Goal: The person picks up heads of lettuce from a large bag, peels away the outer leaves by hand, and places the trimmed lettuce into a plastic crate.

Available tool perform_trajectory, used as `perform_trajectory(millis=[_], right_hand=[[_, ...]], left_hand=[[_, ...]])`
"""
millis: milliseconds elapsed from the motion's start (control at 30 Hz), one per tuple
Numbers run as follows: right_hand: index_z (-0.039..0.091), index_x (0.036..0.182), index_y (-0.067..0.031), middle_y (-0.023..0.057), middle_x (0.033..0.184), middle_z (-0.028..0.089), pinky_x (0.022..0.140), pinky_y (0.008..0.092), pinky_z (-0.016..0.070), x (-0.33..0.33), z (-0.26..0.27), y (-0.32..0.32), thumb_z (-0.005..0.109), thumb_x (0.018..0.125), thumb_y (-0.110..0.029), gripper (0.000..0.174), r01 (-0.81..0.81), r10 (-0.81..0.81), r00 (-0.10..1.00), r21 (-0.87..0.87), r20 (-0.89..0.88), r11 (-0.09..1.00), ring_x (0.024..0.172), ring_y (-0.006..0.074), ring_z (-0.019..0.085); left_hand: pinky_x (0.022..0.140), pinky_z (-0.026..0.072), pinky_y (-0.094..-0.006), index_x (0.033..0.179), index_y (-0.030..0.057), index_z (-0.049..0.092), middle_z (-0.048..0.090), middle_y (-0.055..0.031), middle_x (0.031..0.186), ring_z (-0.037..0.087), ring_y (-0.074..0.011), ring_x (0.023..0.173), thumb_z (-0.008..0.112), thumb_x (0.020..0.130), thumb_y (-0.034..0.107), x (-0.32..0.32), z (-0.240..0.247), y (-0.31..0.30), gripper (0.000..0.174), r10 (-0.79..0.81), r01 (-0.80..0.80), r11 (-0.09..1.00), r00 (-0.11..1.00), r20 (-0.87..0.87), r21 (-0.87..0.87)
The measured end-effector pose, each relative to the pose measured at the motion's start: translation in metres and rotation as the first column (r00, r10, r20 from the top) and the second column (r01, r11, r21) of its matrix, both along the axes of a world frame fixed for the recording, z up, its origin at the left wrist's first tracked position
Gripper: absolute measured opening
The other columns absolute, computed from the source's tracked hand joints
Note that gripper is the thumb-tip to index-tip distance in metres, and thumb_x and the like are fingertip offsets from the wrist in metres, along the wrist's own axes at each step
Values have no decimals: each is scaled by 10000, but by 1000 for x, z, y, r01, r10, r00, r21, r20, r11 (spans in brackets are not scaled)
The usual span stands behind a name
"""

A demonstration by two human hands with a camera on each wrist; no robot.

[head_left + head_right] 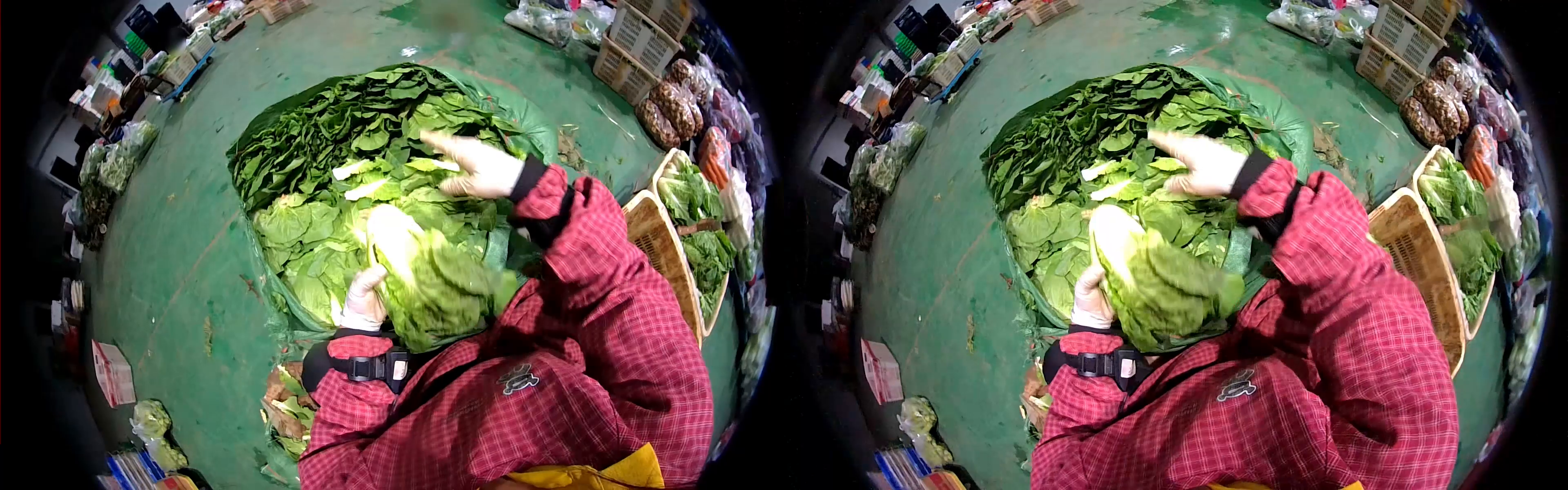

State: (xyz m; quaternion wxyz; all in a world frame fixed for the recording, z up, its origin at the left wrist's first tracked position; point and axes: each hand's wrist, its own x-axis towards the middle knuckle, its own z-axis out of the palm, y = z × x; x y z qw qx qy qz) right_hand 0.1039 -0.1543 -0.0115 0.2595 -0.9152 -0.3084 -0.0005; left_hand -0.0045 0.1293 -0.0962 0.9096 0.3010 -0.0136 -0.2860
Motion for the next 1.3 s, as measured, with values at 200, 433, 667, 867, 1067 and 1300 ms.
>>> perform_trajectory(millis=[200,433,667,867,1067,1300], right_hand=[[96,1539,-44,199,1590,142,1183,376,157,-71,-8,21,689,859,-429,981,-180,335,855,379,-397,908,1463,296,170],[338,1473,-32,123,1459,432,1105,348,347,-95,-126,38,608,927,-181,627,722,868,308,690,-390,54,1311,212,452],[460,1384,-8,108,1347,546,1003,319,456,-146,-123,27,537,979,-160,439,591,779,474,804,-409,63,1186,189,549],[478,1367,1,108,1334,556,984,317,466,-128,-122,29,546,976,-150,424,486,694,516,839,-502,246,1168,184,552],[524,1340,-23,64,1264,593,997,308,437,-121,-74,-48,541,892,-10,448,530,13,769,648,-640,547,1118,162,550],[517,1362,-62,46,1075,650,895,283,480,-161,23,-52,638,841,-24,537,235,16,954,776,-300,585,965,117,591]], left_hand=[[1040,445,-455,1451,36,357,537,-136,1350,520,-275,1246,659,878,393,8,-10,6,739,-155,0,793,967,-203,-609],[819,523,-334,1365,14,445,599,-88,1187,630,-206,955,568,934,465,1,27,3,635,37,-42,993,998,49,112],[1002,465,-498,1399,121,445,528,-95,1362,546,-301,1203,607,921,428,-17,25,-40,590,177,-180,974,984,32,139],[987,475,-416,1325,53,493,603,-110,1219,590,-265,1122,670,851,238,-22,43,-50,539,303,-304,950,952,36,70],[865,498,-286,1216,8,531,625,-96,1071,609,-166,966,813,690,41,-32,103,-54,598,182,-556,712,737,651,429],[952,469,-389,1243,33,531,614,-115,1126,604,-248,1023,846,633,143,-38,112,-78,696,-422,-827,248,376,825,504]])
